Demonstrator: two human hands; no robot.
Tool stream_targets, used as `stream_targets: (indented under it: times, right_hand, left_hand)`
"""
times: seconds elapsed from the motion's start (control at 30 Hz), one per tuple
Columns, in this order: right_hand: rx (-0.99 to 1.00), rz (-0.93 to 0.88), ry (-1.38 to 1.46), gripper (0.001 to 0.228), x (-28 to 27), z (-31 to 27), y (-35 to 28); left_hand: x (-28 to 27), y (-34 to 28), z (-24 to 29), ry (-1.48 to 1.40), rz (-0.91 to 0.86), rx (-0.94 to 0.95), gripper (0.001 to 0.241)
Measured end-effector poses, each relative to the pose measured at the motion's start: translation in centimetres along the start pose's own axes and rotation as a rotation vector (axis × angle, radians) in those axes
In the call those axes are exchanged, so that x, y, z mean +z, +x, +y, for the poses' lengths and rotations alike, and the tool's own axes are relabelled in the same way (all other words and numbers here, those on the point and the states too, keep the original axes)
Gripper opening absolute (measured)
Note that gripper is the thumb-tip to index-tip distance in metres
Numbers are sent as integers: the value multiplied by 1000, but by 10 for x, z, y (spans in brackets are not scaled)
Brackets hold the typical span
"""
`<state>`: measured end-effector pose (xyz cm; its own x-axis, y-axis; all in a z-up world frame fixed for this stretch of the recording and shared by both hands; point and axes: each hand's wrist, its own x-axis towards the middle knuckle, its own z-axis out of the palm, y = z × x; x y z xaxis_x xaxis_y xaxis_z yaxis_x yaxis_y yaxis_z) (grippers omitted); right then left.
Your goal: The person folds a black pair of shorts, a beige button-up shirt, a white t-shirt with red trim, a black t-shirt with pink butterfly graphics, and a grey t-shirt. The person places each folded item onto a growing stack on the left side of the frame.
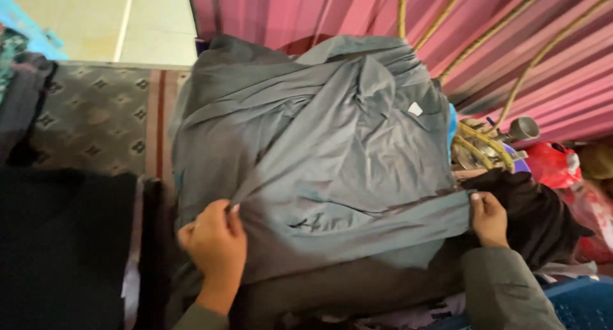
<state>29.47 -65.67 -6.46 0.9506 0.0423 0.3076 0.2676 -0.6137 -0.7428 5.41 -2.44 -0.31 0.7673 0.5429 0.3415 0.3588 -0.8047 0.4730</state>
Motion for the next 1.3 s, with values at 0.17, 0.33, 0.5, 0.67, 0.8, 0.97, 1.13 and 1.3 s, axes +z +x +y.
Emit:
stream_targets:
  times: [0.17, 0.33, 0.5, 0.67, 0.8, 0.97, 1.13, 1.3]
  right_hand:
    - [240, -29, -464, 29, 12, -79, -11]
    - [-403, 181, -805, 35, 54, -138, 33]
    - [291, -279, 403, 21, 149, -187, 89]
    - [172, -429, 499, 23, 236, -265, 138]
    - [244, -453, 143, 43, 282, -328, 169]
    - [413, -510, -159, 57, 322, -340, 189]
    - [439, -564, -31, 41, 324, -272, 215]
    - [379, -359, 747, 11, 255, -296, 191]
  left_hand:
    - [-42, -7, 10, -107, 50, 24, 32]
    - [-35, -100, -57, -231, 144, -26, 48]
    - [-6, -155, -93, -427, -186, -654, 72]
    - [-2, -134, -81, -821, -1, -716, 65]
    - [-8, -117, -62, -862, 14, -690, 47]
    - [-26, -108, -50, -651, 108, -581, 29]
    - [13, -122, -49, -844, 247, -619, 38]
    - [40, -138, -64, -1173, 293, -705, 27]
